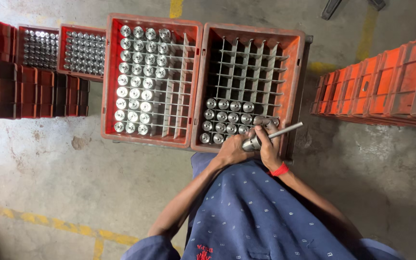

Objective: The person transfers small metal parts from one red crate to another, arranging them in a grid pattern. The person then moves the filled crate to a stack and retrieves an empty crate to continue the process.

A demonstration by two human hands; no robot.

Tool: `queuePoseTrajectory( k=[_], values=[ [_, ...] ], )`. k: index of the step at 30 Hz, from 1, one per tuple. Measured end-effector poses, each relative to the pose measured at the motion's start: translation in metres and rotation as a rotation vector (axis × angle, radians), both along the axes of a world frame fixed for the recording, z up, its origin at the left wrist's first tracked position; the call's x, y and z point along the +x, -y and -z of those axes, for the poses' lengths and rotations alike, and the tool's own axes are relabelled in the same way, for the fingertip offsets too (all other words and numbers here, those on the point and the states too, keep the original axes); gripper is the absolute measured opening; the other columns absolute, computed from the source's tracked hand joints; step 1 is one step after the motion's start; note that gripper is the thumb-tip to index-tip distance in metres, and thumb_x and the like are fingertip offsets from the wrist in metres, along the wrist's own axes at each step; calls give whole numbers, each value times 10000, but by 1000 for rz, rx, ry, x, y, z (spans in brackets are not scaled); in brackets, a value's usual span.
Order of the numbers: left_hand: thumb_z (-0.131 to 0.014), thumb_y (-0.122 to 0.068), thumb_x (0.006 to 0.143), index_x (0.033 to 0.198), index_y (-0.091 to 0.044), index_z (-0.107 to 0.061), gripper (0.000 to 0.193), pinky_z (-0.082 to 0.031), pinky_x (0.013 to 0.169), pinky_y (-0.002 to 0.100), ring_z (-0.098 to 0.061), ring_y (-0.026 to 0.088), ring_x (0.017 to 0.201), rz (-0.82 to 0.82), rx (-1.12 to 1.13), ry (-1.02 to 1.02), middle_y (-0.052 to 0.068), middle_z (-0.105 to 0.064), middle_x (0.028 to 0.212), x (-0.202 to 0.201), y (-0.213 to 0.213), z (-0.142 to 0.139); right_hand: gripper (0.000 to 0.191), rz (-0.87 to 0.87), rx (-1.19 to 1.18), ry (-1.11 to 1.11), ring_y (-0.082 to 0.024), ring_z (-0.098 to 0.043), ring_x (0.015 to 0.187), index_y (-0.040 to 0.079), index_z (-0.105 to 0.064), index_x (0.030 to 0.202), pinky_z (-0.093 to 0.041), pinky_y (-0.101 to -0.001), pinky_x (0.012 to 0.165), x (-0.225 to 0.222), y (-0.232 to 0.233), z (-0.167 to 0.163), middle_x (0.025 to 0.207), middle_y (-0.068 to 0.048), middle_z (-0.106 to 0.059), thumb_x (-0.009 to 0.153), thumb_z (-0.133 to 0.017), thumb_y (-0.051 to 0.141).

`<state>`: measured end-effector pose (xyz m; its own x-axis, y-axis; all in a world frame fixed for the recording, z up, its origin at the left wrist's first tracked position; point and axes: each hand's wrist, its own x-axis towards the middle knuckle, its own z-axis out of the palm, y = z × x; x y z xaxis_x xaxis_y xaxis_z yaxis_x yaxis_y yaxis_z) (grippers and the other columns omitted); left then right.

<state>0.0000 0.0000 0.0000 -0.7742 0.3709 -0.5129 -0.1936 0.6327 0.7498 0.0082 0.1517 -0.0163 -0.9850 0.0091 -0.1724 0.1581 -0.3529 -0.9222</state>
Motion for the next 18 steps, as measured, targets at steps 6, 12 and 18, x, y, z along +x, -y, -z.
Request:
queuePoseTrajectory(
  k=[6,12,18],
  values=[
    [-824,-396,773,1214,-11,-695,599,-574,909,429,-767,338,991,28,304,72,225,-781,1046,-4,-3,18,104,115,-407,403,-185,-655,800,39,-618,1077,-576,-354,779,-19,-34,37,856,-67,-640,981,-594,9],
    [-693,-287,980,1533,-65,-360,683,-576,753,494,-694,431,901,30,-81,-346,263,-583,1391,-38,-11,56,140,406,-409,265,-227,-700,931,55,-640,1149,-580,-349,852,-28,-105,61,905,-85,-675,1040,-559,22],
    [-582,147,774,1426,-104,-516,702,-610,850,410,-689,376,1115,249,-156,-802,267,-596,1379,-62,-28,79,131,395,-373,330,-226,-695,908,77,-623,1148,-595,-366,843,-9,-109,75,879,-68,-663,1041,-552,52]
  ],
)
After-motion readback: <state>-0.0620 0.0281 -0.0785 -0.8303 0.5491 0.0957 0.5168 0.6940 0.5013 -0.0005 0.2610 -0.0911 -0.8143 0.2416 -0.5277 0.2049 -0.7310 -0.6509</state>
